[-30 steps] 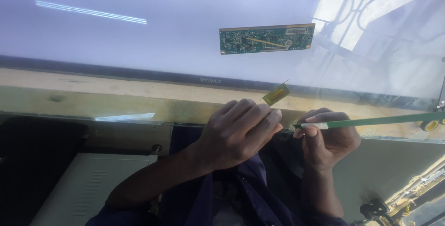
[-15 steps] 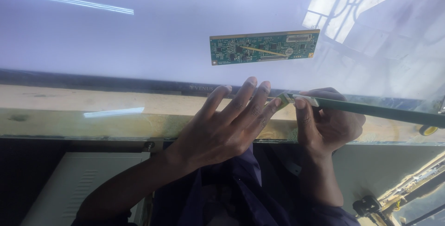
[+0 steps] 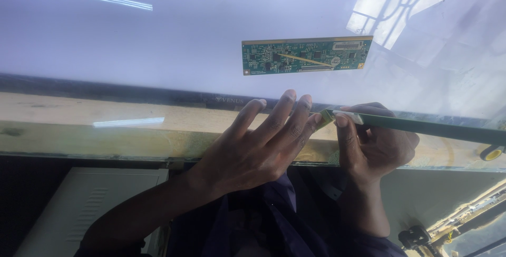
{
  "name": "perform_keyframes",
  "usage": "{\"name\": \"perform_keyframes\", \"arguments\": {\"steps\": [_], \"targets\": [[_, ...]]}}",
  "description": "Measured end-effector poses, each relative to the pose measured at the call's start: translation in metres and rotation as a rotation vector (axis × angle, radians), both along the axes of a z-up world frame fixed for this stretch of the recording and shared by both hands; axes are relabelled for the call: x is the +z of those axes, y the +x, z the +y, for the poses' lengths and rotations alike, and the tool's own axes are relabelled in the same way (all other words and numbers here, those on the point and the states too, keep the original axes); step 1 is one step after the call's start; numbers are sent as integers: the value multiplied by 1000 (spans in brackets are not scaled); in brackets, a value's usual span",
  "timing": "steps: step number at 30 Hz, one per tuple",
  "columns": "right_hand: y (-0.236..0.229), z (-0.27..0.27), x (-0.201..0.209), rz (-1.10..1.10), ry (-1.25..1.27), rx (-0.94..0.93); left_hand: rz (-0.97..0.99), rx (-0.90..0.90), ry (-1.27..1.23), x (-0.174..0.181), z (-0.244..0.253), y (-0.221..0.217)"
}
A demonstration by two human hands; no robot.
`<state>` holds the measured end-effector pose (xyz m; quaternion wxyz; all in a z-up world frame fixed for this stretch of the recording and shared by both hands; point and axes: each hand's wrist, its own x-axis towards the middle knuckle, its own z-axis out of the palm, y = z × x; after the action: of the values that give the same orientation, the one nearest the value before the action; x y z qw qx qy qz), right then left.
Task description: Applying protective adhesive film to a circuit board on a display panel using scissors.
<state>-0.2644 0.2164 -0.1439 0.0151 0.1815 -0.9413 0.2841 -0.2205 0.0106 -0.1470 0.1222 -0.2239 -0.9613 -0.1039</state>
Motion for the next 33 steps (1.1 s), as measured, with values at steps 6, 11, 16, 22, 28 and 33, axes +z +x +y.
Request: {"name": "perform_keyframes", "arguments": {"steps": [6,11,16,22,28,33], "targets": [[-1,-3,2,5,14,2,14,9,-19,-1,1,0],[2,1,-1,-18,-63,-56,18,11,-29,-2,1,0],[0,-1,0,6,-12,5,12,1,-20,-1,1,0],[1,1,1,36,82,-30,11,0,-26,-1,1,0],[1,1,0,59,19,2,16,-6,-34,-2,1,0],[3,0,0,39,4,-65,21,-1,-34,-2,0,0]]}}
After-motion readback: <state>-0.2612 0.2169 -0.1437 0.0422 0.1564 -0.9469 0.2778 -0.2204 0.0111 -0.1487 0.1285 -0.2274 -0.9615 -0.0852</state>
